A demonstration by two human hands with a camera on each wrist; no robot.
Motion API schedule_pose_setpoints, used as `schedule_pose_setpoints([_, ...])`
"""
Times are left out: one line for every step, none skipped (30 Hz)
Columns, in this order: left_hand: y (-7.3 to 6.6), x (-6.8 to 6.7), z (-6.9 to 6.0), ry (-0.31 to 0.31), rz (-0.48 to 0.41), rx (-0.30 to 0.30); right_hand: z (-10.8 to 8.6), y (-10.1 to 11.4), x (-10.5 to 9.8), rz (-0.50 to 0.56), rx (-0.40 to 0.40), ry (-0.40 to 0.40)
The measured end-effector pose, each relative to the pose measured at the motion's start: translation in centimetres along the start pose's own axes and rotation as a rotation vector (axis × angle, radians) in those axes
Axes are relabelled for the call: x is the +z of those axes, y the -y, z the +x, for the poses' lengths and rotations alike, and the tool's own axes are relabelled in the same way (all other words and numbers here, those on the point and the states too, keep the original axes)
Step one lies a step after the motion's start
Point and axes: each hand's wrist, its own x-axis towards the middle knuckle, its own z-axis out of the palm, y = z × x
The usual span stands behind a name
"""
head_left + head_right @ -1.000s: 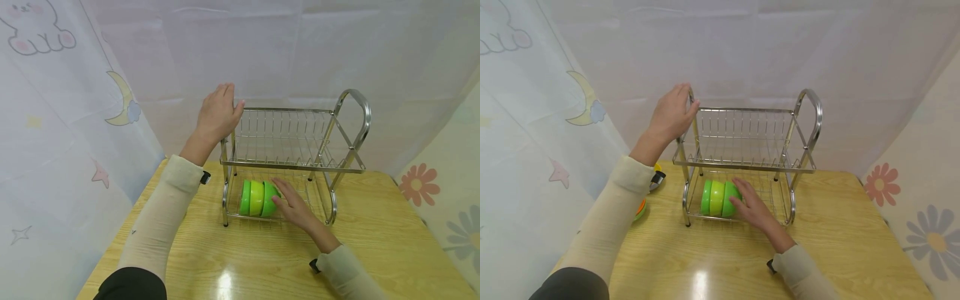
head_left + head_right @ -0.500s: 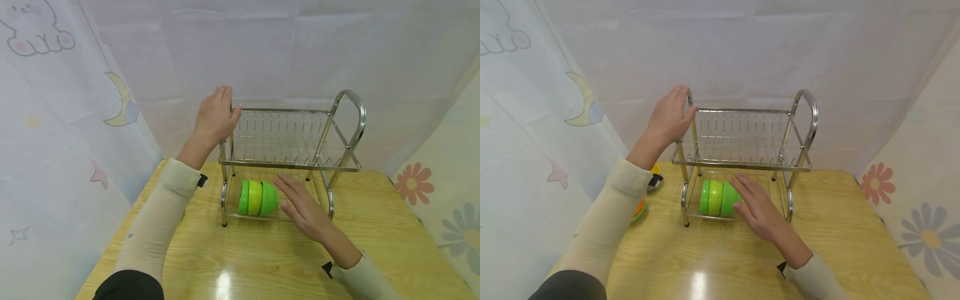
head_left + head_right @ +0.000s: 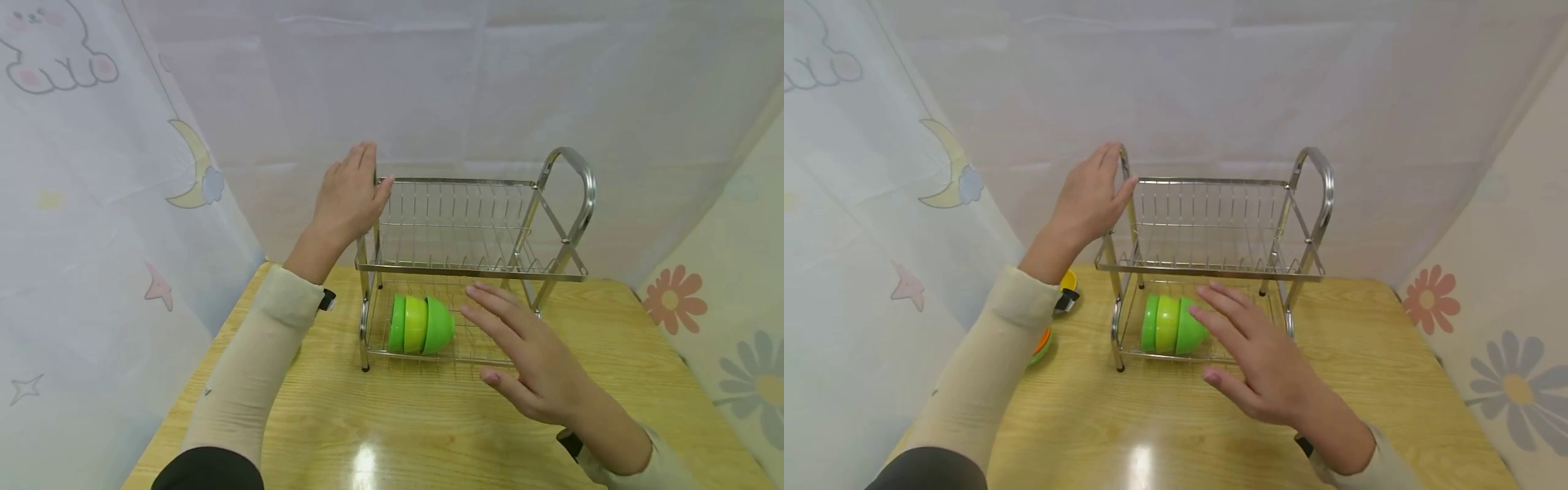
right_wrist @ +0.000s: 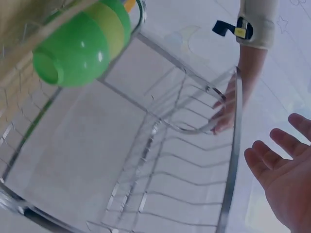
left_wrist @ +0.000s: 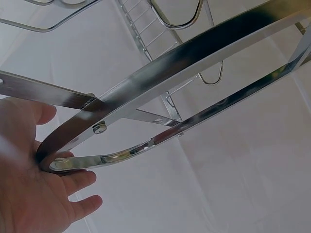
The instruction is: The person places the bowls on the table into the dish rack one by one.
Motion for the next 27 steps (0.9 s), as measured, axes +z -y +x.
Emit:
schedule_pose_setpoints([0.0,0.0,-0.1,-0.001,0.001,0.001,0.3,-0.1,-0.4,-0.009,-0.017,-0.013])
schedule_pose_setpoints([0.1,0.0,-0.1,-0.001,0.004,0.002,0.7,-0.2,-0.8,-0.022,-0.029,-0.022])
schedule_pose_setpoints([0.1,0.1,-0.2,0.0,0.006,0.003,1.0,-0.3,-1.2,-0.035,-0.04,-0.033])
schedule_pose_setpoints([0.1,0.1,-0.3,0.001,0.008,0.004,1.3,-0.4,-1.7,-0.051,-0.047,-0.043])
schedule_pose_setpoints([0.1,0.2,-0.4,0.0,0.007,0.006,1.6,-0.6,-2.1,-0.063,-0.052,-0.055])
schedule_pose_setpoints([0.2,0.2,-0.4,-0.001,0.007,0.007,1.9,-0.7,-2.5,-0.075,-0.054,-0.064])
schedule_pose_setpoints([0.2,0.3,-0.5,-0.002,0.006,0.008,2.2,-0.9,-2.9,-0.082,-0.056,-0.074])
schedule_pose_setpoints([0.2,0.3,-0.6,-0.005,0.006,0.01,2.5,-1.1,-3.2,-0.089,-0.06,-0.086])
schedule_pose_setpoints([0.3,0.3,-0.7,-0.008,0.001,0.009,2.7,-1.4,-3.5,-0.097,-0.064,-0.095])
schedule_pose_setpoints([0.3,0.4,-0.8,-0.012,-0.003,0.009,3.0,-1.7,-3.9,-0.111,-0.062,-0.095])
schedule_pose_setpoints([0.3,0.4,-0.9,-0.014,-0.01,0.007,3.2,-2.0,-4.2,-0.124,-0.06,-0.093])
schedule_pose_setpoints([0.4,0.4,-1.0,-0.015,-0.015,0.004,3.3,-2.4,-4.6,-0.144,-0.056,-0.084])
schedule_pose_setpoints([0.4,0.4,-1.1,-0.017,-0.021,0.002,3.5,-2.8,-4.8,-0.16,-0.053,-0.079])
schedule_pose_setpoints([0.5,0.4,-1.2,-0.017,-0.028,-0.002,3.6,-3.2,-5.1,-0.184,-0.046,-0.069])
schedule_pose_setpoints([0.5,0.4,-1.4,-0.016,-0.033,-0.004,3.7,-3.6,-5.4,-0.207,-0.038,-0.055])
schedule_pose_setpoints([0.5,0.3,-1.5,-0.016,-0.034,-0.005,3.8,-4.1,-5.7,-0.225,-0.027,-0.043])
schedule_pose_setpoints([0.6,0.3,-1.6,-0.015,-0.04,-0.006,3.9,-4.6,-6.0,-0.24,-0.019,-0.032])
schedule_pose_setpoints([0.6,0.2,-1.8,-0.014,-0.041,-0.007,3.9,-5.1,-6.3,-0.256,-0.006,-0.021])
schedule_pose_setpoints([0.6,0.2,-1.9,-0.014,-0.042,-0.007,3.9,-5.6,-6.5,-0.269,0.008,-0.013])
schedule_pose_setpoints([0.7,0.2,-2.0,-0.014,-0.043,-0.005,4.0,-6.1,-6.8,-0.282,0.025,0.0])
schedule_pose_setpoints([0.7,0.1,-2.2,-0.016,-0.045,0.0,4.0,-6.6,-7.1,-0.293,0.041,0.008])
schedule_pose_setpoints([0.8,0.1,-2.3,-0.018,-0.045,0.004,4.0,-7.2,-7.3,-0.303,0.057,0.015])
schedule_pose_setpoints([0.8,0.1,-2.4,-0.024,-0.048,0.01,3.9,-7.7,-7.6,-0.311,0.07,0.018])
schedule_pose_setpoints([0.9,0.1,-2.6,-0.029,-0.047,0.017,3.9,-8.3,-7.8,-0.318,0.088,0.024])
schedule_pose_setpoints([1.0,0.2,-2.8,-0.036,-0.049,0.025,3.9,-8.8,-8.0,-0.323,0.101,0.025])
schedule_pose_setpoints([1.1,0.1,-2.9,-0.039,-0.049,0.032,3.9,-9.3,-8.3,-0.331,0.115,0.028])
schedule_pose_setpoints([1.2,0.1,-3.1,-0.045,-0.047,0.04,3.9,-9.9,-8.5,-0.336,0.13,0.034])
